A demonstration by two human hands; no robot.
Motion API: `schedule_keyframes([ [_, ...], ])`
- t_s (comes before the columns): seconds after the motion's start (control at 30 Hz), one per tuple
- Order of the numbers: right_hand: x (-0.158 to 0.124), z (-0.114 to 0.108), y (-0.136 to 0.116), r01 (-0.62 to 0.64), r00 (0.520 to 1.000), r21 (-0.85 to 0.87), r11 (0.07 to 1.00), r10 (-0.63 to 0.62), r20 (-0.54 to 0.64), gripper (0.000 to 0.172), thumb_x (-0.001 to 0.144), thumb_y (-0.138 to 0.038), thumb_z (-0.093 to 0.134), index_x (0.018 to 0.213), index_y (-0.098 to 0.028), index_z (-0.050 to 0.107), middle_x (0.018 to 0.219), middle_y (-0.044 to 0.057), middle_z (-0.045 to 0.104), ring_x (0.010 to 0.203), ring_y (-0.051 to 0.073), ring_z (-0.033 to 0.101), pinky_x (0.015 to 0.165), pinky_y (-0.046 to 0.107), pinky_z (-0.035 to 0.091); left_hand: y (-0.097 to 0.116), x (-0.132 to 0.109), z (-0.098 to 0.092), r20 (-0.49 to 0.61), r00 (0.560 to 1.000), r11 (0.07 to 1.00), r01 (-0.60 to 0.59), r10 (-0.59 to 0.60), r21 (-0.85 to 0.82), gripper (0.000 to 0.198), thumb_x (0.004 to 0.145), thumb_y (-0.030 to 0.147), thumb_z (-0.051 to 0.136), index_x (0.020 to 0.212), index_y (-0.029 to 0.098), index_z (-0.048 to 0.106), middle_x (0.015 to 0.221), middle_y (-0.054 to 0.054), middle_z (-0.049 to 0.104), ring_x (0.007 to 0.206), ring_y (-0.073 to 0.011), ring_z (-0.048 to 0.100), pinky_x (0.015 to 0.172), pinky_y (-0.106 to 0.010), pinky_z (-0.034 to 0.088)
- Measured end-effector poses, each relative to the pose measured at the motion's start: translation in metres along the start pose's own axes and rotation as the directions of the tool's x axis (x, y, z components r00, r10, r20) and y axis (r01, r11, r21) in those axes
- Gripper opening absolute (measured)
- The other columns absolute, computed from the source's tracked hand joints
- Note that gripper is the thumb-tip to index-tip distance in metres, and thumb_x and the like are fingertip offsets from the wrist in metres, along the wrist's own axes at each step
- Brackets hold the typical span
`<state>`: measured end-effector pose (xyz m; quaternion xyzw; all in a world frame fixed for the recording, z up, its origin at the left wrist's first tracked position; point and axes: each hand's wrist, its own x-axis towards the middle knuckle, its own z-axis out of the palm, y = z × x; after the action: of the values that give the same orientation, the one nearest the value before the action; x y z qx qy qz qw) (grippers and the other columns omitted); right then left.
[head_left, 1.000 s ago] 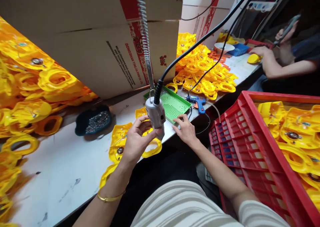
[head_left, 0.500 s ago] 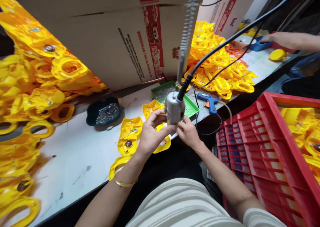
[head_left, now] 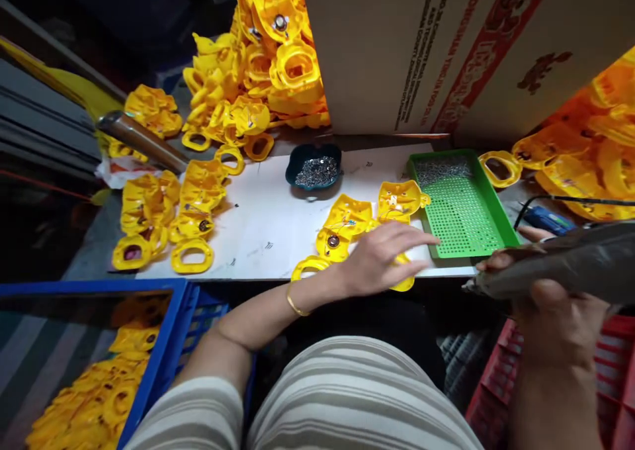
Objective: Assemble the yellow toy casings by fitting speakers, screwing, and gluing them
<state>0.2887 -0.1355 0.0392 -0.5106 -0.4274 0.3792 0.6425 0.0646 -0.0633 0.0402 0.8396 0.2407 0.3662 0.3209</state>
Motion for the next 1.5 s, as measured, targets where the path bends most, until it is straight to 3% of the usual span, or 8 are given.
schedule_keyframes([
  [0.17, 0.011, -0.002, -0.012, -0.033, 0.991, 0.102, 0.994, 0.019, 0.133, 0.046, 0.071, -0.053, 0.07, 0.103, -0.02, 0.072, 0.068, 0.007, 0.065, 0.06, 0.022, 0.063, 0.052, 0.036, 0.052, -0.05, 0.0, -0.041, -0.078, 0.994, 0.871, 0.105, -0.077, 0.481, 0.021, 0.093, 0.027, 0.056, 0.107, 0.019, 0.07, 0.107, -0.008, 0.071, 0.103, -0.0239, 0.056, 0.089, -0.042, 0.046],
  [0.33, 0.017, 0.011, -0.009, 0.031, 0.989, 0.143, 0.989, -0.051, 0.14, 0.051, 0.076, -0.055, 0.064, 0.112, -0.019, 0.065, 0.065, 0.003, 0.064, 0.054, 0.018, 0.057, 0.052, 0.034, 0.047, -0.068, 0.031, -0.026, 0.065, 0.984, 0.781, 0.089, -0.164, 0.618, 0.025, 0.093, 0.029, 0.057, 0.115, 0.025, 0.069, 0.115, -0.007, 0.068, 0.104, -0.0267, 0.052, 0.08, -0.04, 0.04],
  [0.5, 0.019, 0.011, -0.006, 0.036, 0.978, 0.183, 0.982, -0.073, 0.198, 0.048, 0.078, -0.053, 0.063, 0.112, -0.02, 0.063, 0.064, 0.001, 0.063, 0.055, 0.017, 0.056, 0.053, 0.033, 0.045, -0.068, 0.058, -0.009, 0.271, 0.905, 0.707, 0.045, -0.328, 0.705, 0.029, 0.093, 0.03, 0.055, 0.119, 0.024, 0.066, 0.108, -0.008, 0.07, 0.104, -0.0307, 0.053, 0.081, -0.043, 0.038],
  [0.77, 0.021, 0.001, -0.006, -0.013, 0.974, 0.144, 0.989, -0.02, 0.228, 0.054, 0.076, -0.057, 0.064, 0.116, -0.021, 0.061, 0.071, 0.002, 0.063, 0.061, 0.019, 0.057, 0.057, 0.035, 0.045, -0.077, 0.083, -0.009, 0.323, 0.815, 0.662, 0.097, -0.482, 0.743, 0.018, 0.086, 0.026, 0.061, 0.1, 0.021, 0.07, 0.085, -0.007, 0.073, 0.088, -0.0276, 0.064, 0.081, -0.041, 0.038],
  [1.07, 0.035, 0.0, -0.016, 0.033, 0.983, 0.219, 0.975, -0.071, 0.171, 0.049, 0.074, -0.057, 0.064, 0.108, -0.023, 0.064, 0.064, 0.003, 0.061, 0.057, 0.02, 0.055, 0.052, 0.036, 0.046, -0.091, 0.066, -0.004, 0.227, 0.928, 0.807, 0.116, -0.296, 0.58, 0.014, 0.083, 0.019, 0.066, 0.096, 0.02, 0.071, 0.074, -0.005, 0.072, 0.072, -0.0205, 0.065, 0.071, -0.033, 0.043],
  [1.2, 0.041, -0.003, -0.018, 0.065, 0.98, 0.236, 0.97, -0.107, 0.169, 0.048, 0.073, -0.057, 0.066, 0.107, -0.022, 0.066, 0.062, 0.003, 0.06, 0.054, 0.02, 0.055, 0.05, 0.036, 0.046, -0.092, 0.062, -0.006, 0.207, 0.922, 0.794, 0.15, -0.328, 0.589, 0.008, 0.082, 0.023, 0.069, 0.088, 0.021, 0.075, 0.072, -0.005, 0.07, 0.072, -0.0216, 0.062, 0.07, -0.035, 0.043],
  [1.37, 0.05, -0.003, -0.021, 0.114, 0.975, 0.277, 0.954, -0.161, 0.154, 0.047, 0.075, -0.056, 0.066, 0.105, -0.019, 0.066, 0.062, 0.003, 0.061, 0.054, 0.019, 0.057, 0.052, 0.036, 0.048, -0.091, 0.059, -0.008, 0.133, 0.953, 0.803, 0.148, -0.271, 0.578, 0.009, 0.084, 0.023, 0.067, 0.088, 0.019, 0.073, 0.102, -0.009, 0.07, 0.092, -0.0245, 0.061, 0.078, -0.037, 0.045],
  [1.5, 0.058, -0.001, -0.022, 0.127, 0.973, 0.305, 0.944, -0.178, 0.146, 0.046, 0.075, -0.056, 0.066, 0.104, -0.021, 0.068, 0.056, 0.001, 0.059, 0.047, 0.017, 0.053, 0.046, 0.034, 0.046, -0.094, 0.054, -0.007, 0.087, 0.97, 0.812, 0.139, -0.227, 0.567, 0.006, 0.087, 0.019, 0.062, 0.089, 0.017, 0.067, 0.082, -0.005, 0.072, 0.076, -0.0189, 0.064, 0.077, -0.035, 0.045],
])
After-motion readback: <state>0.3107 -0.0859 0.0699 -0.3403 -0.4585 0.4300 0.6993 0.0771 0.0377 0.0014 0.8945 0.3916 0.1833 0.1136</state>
